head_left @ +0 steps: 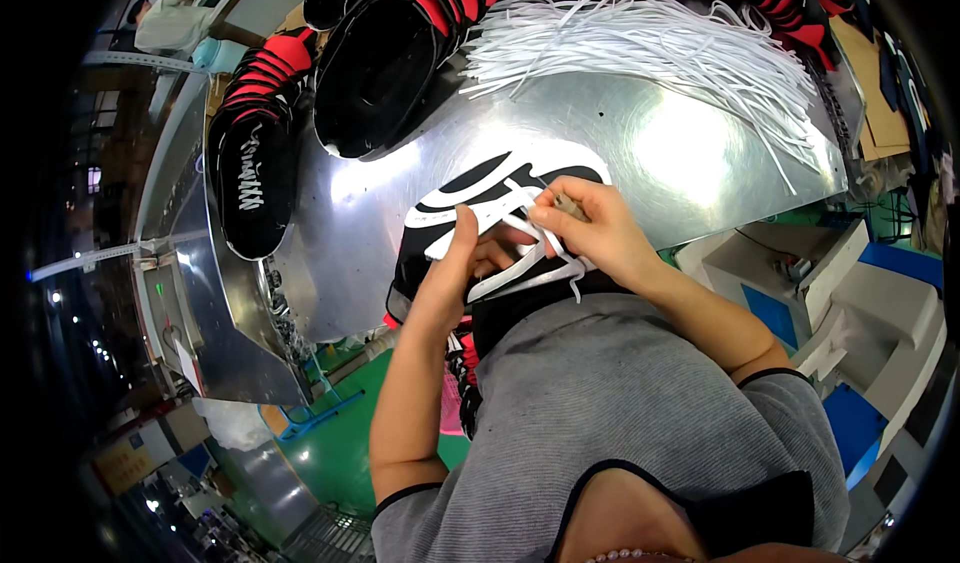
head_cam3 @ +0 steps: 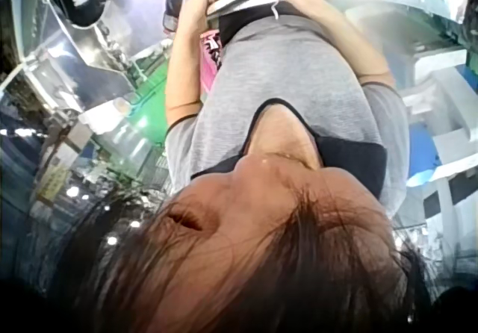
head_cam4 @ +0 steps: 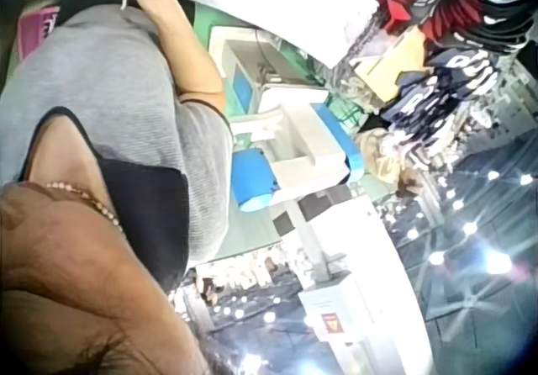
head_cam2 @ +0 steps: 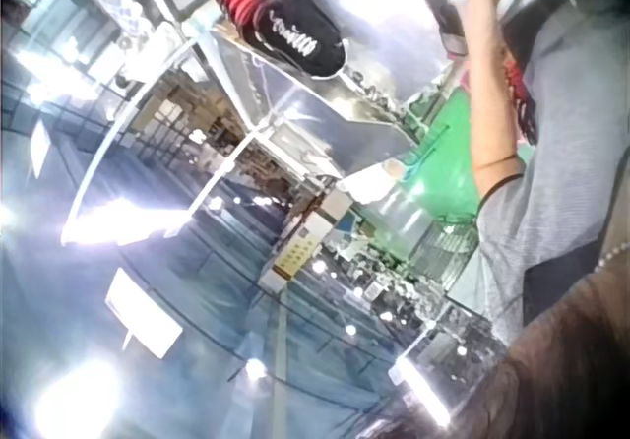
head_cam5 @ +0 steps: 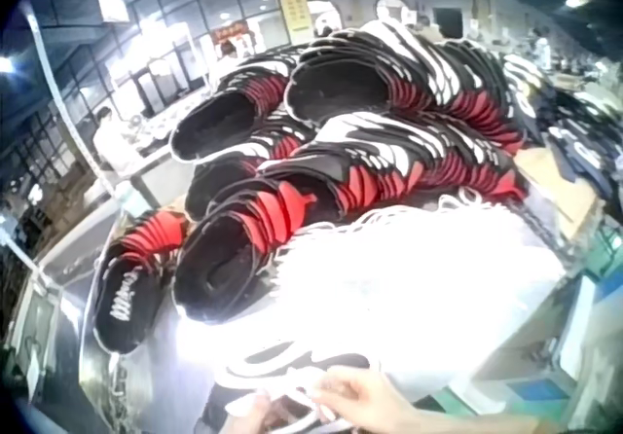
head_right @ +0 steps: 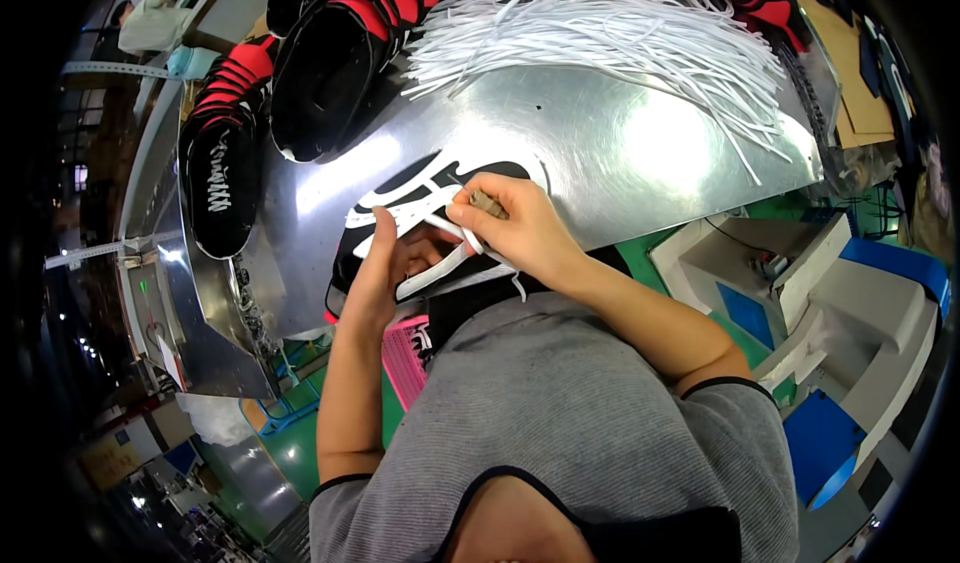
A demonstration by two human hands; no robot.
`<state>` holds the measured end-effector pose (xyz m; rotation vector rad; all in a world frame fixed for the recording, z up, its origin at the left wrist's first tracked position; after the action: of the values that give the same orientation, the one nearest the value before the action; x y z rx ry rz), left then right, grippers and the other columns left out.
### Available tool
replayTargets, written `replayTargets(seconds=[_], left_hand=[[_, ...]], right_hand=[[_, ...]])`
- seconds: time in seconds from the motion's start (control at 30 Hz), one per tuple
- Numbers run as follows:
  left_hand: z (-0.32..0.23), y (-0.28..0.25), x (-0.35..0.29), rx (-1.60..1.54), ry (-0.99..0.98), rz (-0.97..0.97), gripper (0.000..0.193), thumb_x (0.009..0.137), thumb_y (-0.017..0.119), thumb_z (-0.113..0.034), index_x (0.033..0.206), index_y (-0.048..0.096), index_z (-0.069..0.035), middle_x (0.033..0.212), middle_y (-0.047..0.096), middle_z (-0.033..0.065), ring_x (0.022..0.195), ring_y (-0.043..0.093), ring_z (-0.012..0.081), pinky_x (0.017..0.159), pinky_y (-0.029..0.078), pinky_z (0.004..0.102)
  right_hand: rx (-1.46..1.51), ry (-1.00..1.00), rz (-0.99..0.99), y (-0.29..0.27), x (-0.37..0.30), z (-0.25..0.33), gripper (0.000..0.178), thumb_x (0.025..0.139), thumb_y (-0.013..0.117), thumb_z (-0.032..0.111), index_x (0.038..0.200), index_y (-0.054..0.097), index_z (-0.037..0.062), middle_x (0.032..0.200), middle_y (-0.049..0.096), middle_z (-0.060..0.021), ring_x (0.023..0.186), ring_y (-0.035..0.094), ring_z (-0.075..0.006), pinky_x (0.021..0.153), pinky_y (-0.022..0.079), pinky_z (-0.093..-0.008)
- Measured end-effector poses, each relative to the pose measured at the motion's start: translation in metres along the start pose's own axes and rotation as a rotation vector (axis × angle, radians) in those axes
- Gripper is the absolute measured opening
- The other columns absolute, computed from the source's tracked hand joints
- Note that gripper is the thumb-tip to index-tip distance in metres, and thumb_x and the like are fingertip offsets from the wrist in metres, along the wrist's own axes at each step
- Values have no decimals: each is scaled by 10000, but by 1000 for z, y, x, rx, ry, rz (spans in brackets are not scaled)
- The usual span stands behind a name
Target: The person laces several black and red sneakers by pulling white laces through the eyelets using a small metal hook tool, working on one shoe at a time on a metal table and then placing the finished shoe on a pile of other laced sneakers.
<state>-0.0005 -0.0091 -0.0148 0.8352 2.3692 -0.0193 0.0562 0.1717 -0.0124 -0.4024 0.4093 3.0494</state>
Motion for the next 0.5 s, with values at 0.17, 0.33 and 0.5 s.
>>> replayTargets(seconds=[0.17,0.33,0.5], left_hand=[[-4,-3,14,313,-198,-187,706,941,466,-678,860,681,-11,609,565,20,586,473,92,570,353,235],[-8,4,12,217,60,-312,390,958,624,-396,825,667,-31,636,601,15,579,517,85,565,392,245],[-7,7,7,263,237,-351,189,939,677,-194,831,672,-39,643,591,-16,600,515,68,568,389,238]], right_hand=[[-116,21,-45,2,17,-26,219,898,664,231,848,676,18,638,659,-38,596,594,-76,556,442,-252],[-146,82,8,3,17,-21,222,898,657,224,828,676,14,607,649,-33,548,572,-86,536,439,-279],[-270,85,34,4,16,-9,226,902,655,222,816,673,14,593,646,-45,530,590,-117,530,451,-298]])
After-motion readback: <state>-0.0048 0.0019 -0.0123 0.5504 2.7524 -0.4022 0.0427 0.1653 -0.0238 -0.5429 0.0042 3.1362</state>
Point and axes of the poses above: each hand's wrist, its own x-axis towards the middle knuckle, its own y-axis out of the palm, z = x × y, the point moved 3 cm from there along x, towards the middle knuckle
